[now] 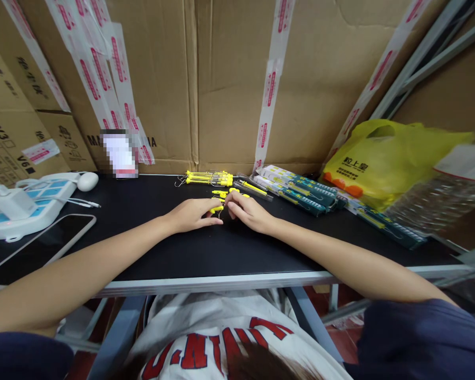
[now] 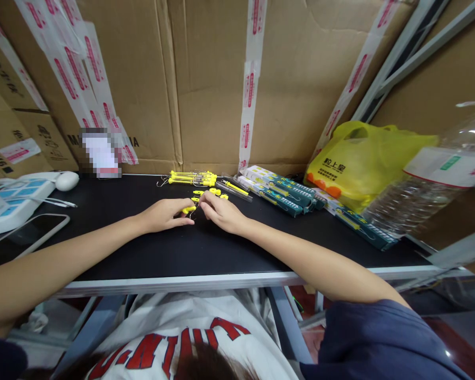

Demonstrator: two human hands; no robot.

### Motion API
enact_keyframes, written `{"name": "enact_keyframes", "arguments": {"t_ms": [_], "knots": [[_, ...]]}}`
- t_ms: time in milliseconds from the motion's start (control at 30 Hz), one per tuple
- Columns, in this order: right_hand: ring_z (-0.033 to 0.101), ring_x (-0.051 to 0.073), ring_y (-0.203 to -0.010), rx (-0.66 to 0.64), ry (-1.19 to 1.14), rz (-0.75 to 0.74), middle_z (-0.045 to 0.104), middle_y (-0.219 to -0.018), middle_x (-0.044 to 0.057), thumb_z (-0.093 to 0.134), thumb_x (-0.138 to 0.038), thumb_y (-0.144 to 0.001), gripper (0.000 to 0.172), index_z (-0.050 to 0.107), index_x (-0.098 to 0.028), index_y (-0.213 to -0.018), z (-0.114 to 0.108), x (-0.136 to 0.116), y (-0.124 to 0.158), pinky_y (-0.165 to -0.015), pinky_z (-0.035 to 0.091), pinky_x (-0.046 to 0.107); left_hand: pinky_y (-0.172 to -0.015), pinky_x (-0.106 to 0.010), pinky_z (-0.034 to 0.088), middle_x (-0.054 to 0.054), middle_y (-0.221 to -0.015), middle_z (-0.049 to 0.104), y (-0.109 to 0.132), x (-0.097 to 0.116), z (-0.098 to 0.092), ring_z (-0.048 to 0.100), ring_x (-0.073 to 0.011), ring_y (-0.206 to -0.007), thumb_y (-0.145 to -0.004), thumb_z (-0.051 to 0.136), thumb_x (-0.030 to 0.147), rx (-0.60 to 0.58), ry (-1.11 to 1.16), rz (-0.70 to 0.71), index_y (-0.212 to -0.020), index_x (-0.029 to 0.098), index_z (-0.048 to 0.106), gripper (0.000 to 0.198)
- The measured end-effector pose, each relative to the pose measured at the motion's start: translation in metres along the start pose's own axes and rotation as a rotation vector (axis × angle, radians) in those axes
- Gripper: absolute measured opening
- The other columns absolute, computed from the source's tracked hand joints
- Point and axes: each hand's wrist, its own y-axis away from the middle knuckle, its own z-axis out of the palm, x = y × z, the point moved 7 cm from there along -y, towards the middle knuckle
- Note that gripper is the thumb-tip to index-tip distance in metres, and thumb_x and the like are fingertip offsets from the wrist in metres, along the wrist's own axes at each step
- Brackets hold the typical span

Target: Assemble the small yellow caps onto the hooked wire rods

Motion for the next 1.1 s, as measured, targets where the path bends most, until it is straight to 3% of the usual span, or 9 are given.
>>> {"name": "enact_keyframes", "arguments": {"t_ms": [200,367,567,767,1100], "knots": [[0.041,0.007,-0.046,-0.113,-0.358,0.049,0.056,-0.059,-0.004,0.038,-0.055,-0.1,0.039,0.046,-0.019,-0.087,0.014,0.006,-0.002,-0.048,0.035,0.02,-0.064,-0.024,0.039,0.0,-0.078,0.06,0.0,0.003,0.002,0.058,-0.0161,-0.069,-0.094,0.053,0.05,-0.015,0.033,0.038,-0.097,0.021,0.056,0.029],[0.037,0.005,-0.037,-0.148,-0.583,0.143,0.056,-0.055,-0.005,0.048,-0.063,-0.093,0.046,0.048,-0.019,-0.081,0.022,0.018,-0.005,-0.037,0.026,0.018,-0.06,-0.024,0.037,0.0,-0.079,0.061,0.001,0.009,0.002,0.058,-0.0158,-0.068,-0.093,0.054,0.046,-0.041,-0.034,0.035,-0.097,0.021,0.053,0.025],[0.037,0.003,-0.036,-0.148,-0.613,0.124,0.057,-0.056,-0.005,0.054,-0.061,-0.09,0.047,0.048,-0.018,-0.074,0.021,0.016,-0.005,-0.036,0.025,0.017,-0.061,-0.023,0.035,0.0,-0.082,0.063,0.001,0.013,0.003,0.059,-0.0157,-0.071,-0.091,0.058,0.048,-0.06,-0.141,0.06,-0.1,0.021,0.056,0.029],[0.036,0.003,-0.036,-0.146,-0.602,0.125,0.057,-0.056,-0.005,0.053,-0.063,-0.089,0.048,0.046,-0.018,-0.075,0.022,0.015,-0.006,-0.035,0.024,0.017,-0.057,-0.024,0.031,0.0,-0.082,0.065,-0.001,0.01,0.002,0.061,-0.0163,-0.072,-0.084,0.064,0.061,-0.022,-0.206,0.019,-0.096,0.02,0.06,0.043],[0.038,0.003,-0.036,-0.141,-0.576,0.116,0.056,-0.054,-0.003,0.051,-0.065,-0.09,0.051,0.048,-0.017,-0.071,0.021,0.008,-0.004,-0.035,0.027,0.017,-0.055,-0.022,0.031,0.001,-0.083,0.068,-0.002,0.012,0.006,0.065,-0.0138,-0.073,-0.09,0.059,0.058,-0.045,-0.396,0.033,-0.099,0.019,0.06,0.041]]}}
